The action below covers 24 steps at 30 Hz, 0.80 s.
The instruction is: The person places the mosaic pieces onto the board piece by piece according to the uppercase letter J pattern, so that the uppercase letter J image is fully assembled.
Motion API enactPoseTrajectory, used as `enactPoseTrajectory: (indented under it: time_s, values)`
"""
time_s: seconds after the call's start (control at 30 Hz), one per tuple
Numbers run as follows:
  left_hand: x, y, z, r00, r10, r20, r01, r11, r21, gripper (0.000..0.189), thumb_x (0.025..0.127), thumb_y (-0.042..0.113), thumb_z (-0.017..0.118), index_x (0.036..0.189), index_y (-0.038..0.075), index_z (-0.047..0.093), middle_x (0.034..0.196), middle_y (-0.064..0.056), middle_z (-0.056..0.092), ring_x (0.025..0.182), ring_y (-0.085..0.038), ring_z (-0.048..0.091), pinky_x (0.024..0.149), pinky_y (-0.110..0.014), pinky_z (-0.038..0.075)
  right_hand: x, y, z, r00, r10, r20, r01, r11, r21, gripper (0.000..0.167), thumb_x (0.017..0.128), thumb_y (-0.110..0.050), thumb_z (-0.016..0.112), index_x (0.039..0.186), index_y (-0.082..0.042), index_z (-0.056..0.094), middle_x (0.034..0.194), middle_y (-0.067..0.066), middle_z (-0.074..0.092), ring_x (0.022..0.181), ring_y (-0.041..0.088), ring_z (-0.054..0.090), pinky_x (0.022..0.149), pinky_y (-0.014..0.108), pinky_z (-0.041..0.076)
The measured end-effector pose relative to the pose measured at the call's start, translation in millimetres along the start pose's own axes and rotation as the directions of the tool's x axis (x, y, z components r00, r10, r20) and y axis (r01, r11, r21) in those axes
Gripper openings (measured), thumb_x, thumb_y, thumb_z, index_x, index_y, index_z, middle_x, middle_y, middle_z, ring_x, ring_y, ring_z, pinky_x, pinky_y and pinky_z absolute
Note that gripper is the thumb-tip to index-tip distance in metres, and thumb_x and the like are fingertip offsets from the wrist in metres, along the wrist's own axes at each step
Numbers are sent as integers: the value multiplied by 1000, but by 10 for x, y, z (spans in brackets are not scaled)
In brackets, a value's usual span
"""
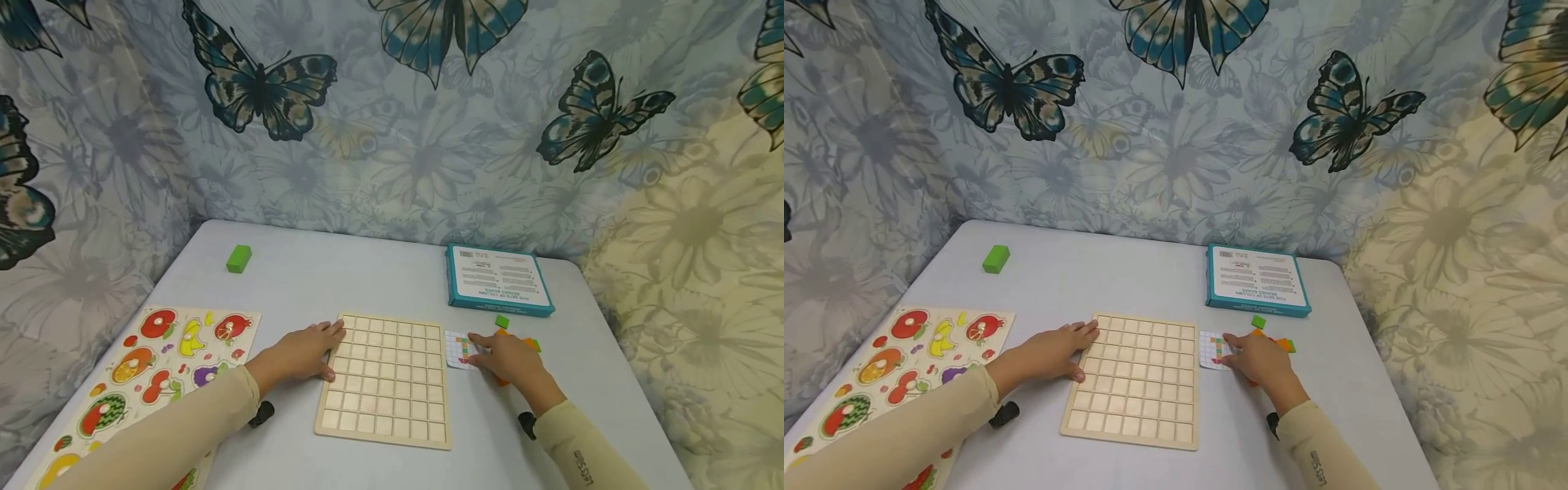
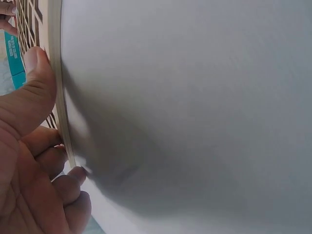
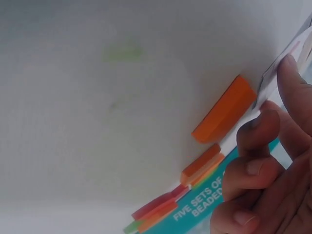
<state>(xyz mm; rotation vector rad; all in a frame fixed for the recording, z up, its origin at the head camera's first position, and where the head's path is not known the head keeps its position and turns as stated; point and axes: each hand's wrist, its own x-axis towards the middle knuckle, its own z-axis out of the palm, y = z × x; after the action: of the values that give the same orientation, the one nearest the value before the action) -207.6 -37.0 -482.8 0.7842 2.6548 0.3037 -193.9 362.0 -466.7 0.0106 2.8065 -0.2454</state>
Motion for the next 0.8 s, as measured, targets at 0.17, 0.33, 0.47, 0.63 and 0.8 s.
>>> enactPoseTrajectory:
  time_s: [0.17,0.33,0.47,0.63,0.8]
  values:
    - [34,54,6,1000,1,-3,-1,1000,-9,91,78,46,75,153,11,35,160,-3,23,144,-32,25,106,-53,36,-32,57,-28,1000,-20,-5,20,1000,-7,63,84,-49,72,141,-26,56,114,18,65,63,20,45,53,32,38]
    - [25,105,5,1000,-11,-4,11,999,-51,92,78,45,75,153,10,35,160,-3,22,144,-34,24,106,-54,34,-24,86,-73,999,-44,-12,44,999,-25,62,84,-50,72,140,-26,57,109,17,66,74,23,50,57,33,40]
    - [38,141,21,1000,-7,-3,7,998,-69,92,78,45,75,153,11,34,161,-3,21,144,-34,23,107,-55,33,-14,140,-63,1000,-24,2,24,999,-21,64,84,-49,73,141,-26,57,118,20,64,93,32,57,68,42,48]
    - [87,136,60,1000,22,-7,-22,997,-67,93,78,47,74,154,11,34,161,-3,20,144,-34,23,108,-56,31,-56,208,-72,999,-23,-36,23,1000,6,65,87,-50,69,145,-27,51,117,19,64,93,33,58,67,45,48]
    - [80,75,53,999,25,-27,-28,995,-92,99,75,50,78,154,11,33,161,-3,21,143,-34,25,111,-52,28,-111,372,-229,986,-48,-162,65,992,104,61,93,-42,66,147,-20,49,71,4,55,55,19,46,49,32,36]
